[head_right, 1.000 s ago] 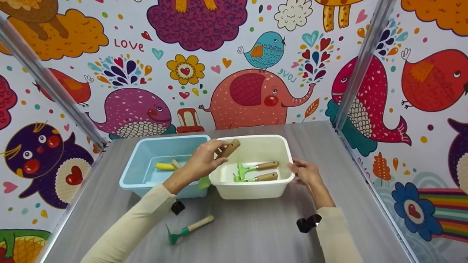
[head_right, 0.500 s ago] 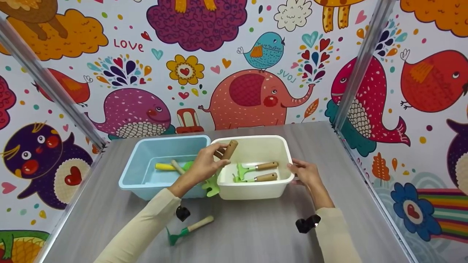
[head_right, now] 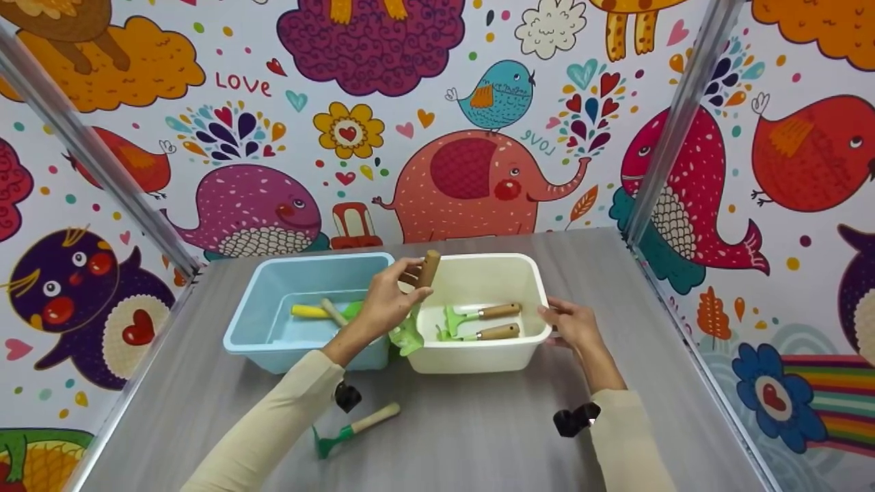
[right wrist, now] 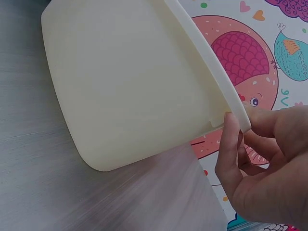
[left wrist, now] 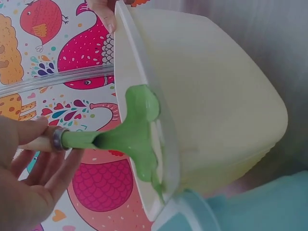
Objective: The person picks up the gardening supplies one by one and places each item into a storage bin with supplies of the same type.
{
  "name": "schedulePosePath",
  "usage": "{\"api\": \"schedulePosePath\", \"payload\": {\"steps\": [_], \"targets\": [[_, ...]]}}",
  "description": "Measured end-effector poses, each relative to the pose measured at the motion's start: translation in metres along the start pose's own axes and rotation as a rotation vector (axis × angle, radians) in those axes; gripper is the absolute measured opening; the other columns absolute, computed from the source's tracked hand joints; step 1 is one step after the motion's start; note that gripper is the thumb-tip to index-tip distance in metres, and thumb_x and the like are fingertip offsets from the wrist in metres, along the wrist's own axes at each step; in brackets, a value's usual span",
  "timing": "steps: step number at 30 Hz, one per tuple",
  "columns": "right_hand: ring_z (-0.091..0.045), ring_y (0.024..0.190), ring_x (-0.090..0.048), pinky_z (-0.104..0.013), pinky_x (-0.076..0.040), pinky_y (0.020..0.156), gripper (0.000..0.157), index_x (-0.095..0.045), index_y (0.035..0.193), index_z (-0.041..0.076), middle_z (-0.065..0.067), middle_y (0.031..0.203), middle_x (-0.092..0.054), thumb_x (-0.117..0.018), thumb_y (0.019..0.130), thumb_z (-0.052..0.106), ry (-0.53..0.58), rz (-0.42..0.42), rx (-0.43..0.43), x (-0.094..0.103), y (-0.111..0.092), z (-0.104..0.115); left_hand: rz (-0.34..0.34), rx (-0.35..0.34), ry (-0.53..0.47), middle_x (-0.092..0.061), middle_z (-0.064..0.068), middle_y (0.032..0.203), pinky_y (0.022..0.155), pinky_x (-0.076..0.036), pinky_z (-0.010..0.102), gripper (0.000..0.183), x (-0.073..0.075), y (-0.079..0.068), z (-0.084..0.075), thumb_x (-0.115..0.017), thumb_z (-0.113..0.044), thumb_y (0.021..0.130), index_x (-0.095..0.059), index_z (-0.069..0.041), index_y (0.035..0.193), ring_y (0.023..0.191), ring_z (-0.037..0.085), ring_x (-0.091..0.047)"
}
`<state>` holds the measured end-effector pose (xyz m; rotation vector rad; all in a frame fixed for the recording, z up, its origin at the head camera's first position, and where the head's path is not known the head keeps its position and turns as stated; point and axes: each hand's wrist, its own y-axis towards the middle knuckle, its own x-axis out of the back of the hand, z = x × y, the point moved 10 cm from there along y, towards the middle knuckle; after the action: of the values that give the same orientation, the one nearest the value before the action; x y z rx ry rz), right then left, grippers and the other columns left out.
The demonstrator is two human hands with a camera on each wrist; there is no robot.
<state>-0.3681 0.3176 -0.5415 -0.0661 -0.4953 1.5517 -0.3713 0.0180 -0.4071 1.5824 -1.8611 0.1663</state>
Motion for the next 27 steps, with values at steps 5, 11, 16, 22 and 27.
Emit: {"api": "schedulePosePath", "payload": {"steps": [5,11,16,22,27], "targets": [[-0.006,0.088,-0.064,-0.025,-0.060,0.076,0.067,-0.038,0.153,0.003,-0.007,0.126,-0.064,-0.062,0.099,0.036,-0.003,0.007,0.005,-0.0008,-0.0004,-0.0002,-0.036,-0.019,-0.006,-0.068,0.014,0.115,0.089,-0.058,0.031,0.040,-0.0010,0.0004,-0.0004,-0.075,-0.009,0.089,-0.060,-0.003,0.126,0.102,0.024,-0.067],[-0.004,0.085,-0.065,-0.024,-0.060,0.073,0.069,-0.038,0.152,0.002,0.000,0.117,-0.067,-0.063,0.098,0.036,0.010,0.002,0.017,0.0004,-0.0006,0.0002,-0.061,-0.056,-0.022,-0.068,0.015,0.117,0.077,-0.059,0.026,0.042,-0.0019,-0.0005,-0.0047,-0.075,-0.007,0.088,-0.059,-0.003,0.127,0.101,0.025,-0.068],[-0.002,0.084,-0.065,-0.023,-0.060,0.071,0.071,-0.037,0.153,0.001,0.000,0.119,-0.067,-0.064,0.098,0.037,0.010,0.002,0.021,-0.0004,-0.0011,0.0008,-0.070,-0.075,-0.052,-0.068,0.015,0.118,0.073,-0.058,0.020,0.043,-0.0023,-0.0015,-0.0062,-0.074,-0.007,0.089,-0.058,-0.003,0.128,0.101,0.025,-0.068],[-0.002,0.084,-0.065,-0.024,-0.060,0.072,0.071,-0.036,0.153,0.002,0.001,0.116,-0.067,-0.063,0.098,0.037,0.010,0.005,0.015,-0.0001,-0.0002,0.0001,-0.066,-0.072,-0.084,-0.067,0.015,0.119,0.074,-0.059,0.020,0.043,-0.0044,-0.0046,-0.0048,-0.073,-0.009,0.090,-0.058,-0.004,0.130,0.102,0.024,-0.068],[-0.002,0.085,-0.065,-0.024,-0.060,0.072,0.071,-0.036,0.153,0.002,-0.002,0.121,-0.067,-0.063,0.098,0.038,-0.004,0.006,0.012,0.0004,0.0004,-0.0002,-0.091,-0.068,-0.102,-0.067,0.016,0.117,0.074,-0.059,0.021,0.042,-0.0019,-0.0046,-0.0022,-0.073,-0.007,0.090,-0.058,-0.002,0.128,0.101,0.026,-0.068]]}}
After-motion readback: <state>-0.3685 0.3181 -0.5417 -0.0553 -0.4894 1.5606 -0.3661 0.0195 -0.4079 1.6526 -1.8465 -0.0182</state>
